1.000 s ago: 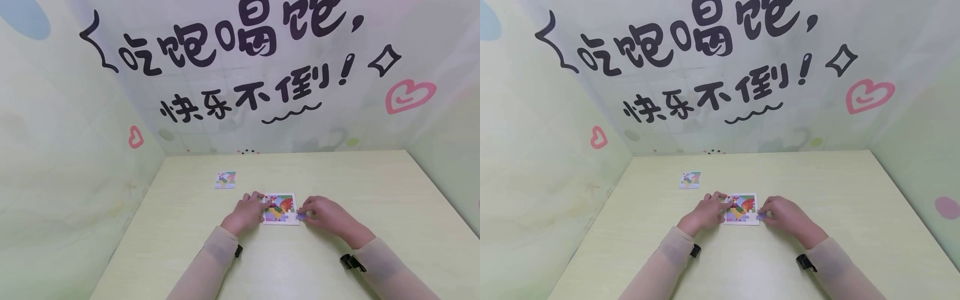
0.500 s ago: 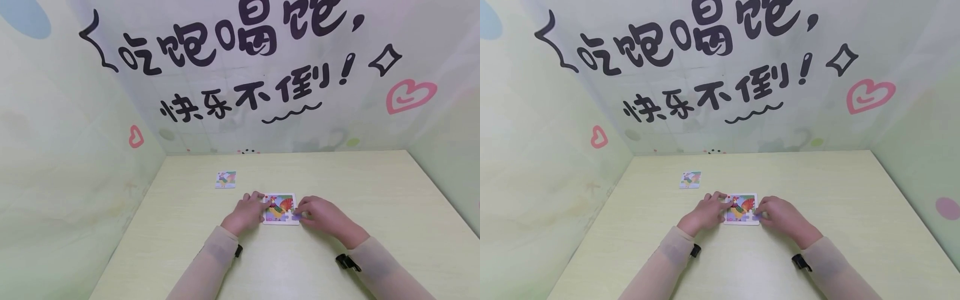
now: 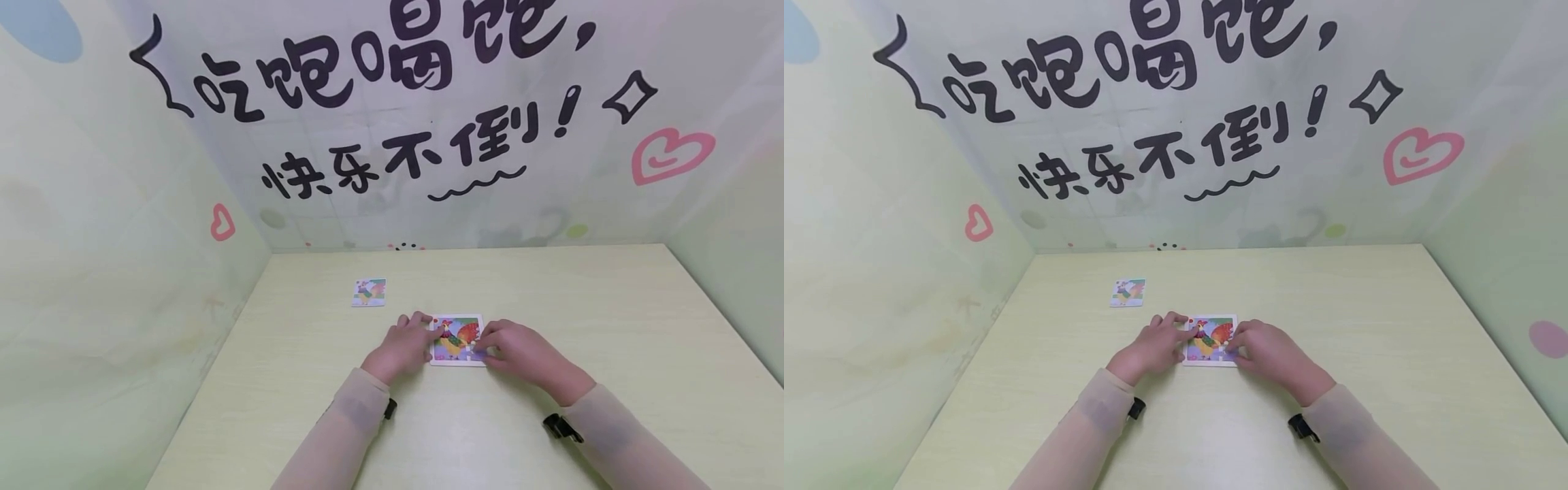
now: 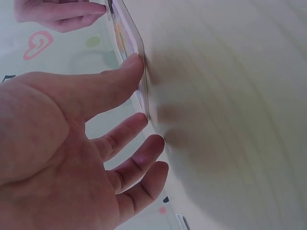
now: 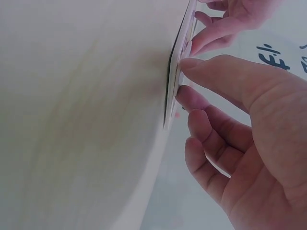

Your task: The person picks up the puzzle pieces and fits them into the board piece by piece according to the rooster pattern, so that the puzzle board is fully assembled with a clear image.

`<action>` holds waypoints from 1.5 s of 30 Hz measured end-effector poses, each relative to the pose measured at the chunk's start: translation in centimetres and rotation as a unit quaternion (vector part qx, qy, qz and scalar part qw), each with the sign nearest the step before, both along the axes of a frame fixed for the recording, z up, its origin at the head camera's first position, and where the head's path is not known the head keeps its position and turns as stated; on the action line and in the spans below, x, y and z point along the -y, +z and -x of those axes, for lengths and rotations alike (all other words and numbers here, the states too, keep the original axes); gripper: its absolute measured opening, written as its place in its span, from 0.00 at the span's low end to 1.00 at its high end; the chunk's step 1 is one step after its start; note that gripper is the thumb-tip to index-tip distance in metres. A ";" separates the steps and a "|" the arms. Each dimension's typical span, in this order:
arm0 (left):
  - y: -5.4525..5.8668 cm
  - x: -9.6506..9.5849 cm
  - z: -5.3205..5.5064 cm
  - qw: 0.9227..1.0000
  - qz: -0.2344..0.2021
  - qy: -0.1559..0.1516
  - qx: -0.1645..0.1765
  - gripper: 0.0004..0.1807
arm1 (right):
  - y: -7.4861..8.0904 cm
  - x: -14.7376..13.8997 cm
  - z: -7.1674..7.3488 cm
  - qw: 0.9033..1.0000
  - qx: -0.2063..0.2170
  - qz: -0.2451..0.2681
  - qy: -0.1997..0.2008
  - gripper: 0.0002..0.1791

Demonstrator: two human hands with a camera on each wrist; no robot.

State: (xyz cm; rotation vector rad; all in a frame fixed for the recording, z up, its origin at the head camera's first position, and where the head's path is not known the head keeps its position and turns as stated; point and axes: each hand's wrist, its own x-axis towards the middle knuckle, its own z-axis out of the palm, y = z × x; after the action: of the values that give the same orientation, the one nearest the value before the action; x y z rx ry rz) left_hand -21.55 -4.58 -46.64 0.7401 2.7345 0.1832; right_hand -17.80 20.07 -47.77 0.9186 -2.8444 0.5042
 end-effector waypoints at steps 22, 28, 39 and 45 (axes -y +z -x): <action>-0.2 0.1 0.2 1.000 0.003 -0.003 -0.004 0.32 | -0.2 0.8 0.0 1.000 -0.018 0.011 0.017 0.08; -0.2 0.1 0.2 1.000 0.005 -0.004 -0.004 0.32 | -0.2 0.7 0.2 1.000 -0.016 0.012 0.021 0.09; -0.2 0.0 0.2 1.000 0.001 -0.003 -0.001 0.33 | -0.5 0.7 0.2 1.000 -0.016 0.004 0.012 0.08; 0.0 0.0 0.2 1.000 0.001 -0.003 -0.001 0.33 | -0.6 0.6 0.2 1.000 -0.016 -0.005 0.011 0.07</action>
State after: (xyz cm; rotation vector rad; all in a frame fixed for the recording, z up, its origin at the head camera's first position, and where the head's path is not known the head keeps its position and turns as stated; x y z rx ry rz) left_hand -21.70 -4.62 -46.67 0.7492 2.7324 0.1785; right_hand -18.00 19.46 -48.33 0.9532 -2.8140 0.4729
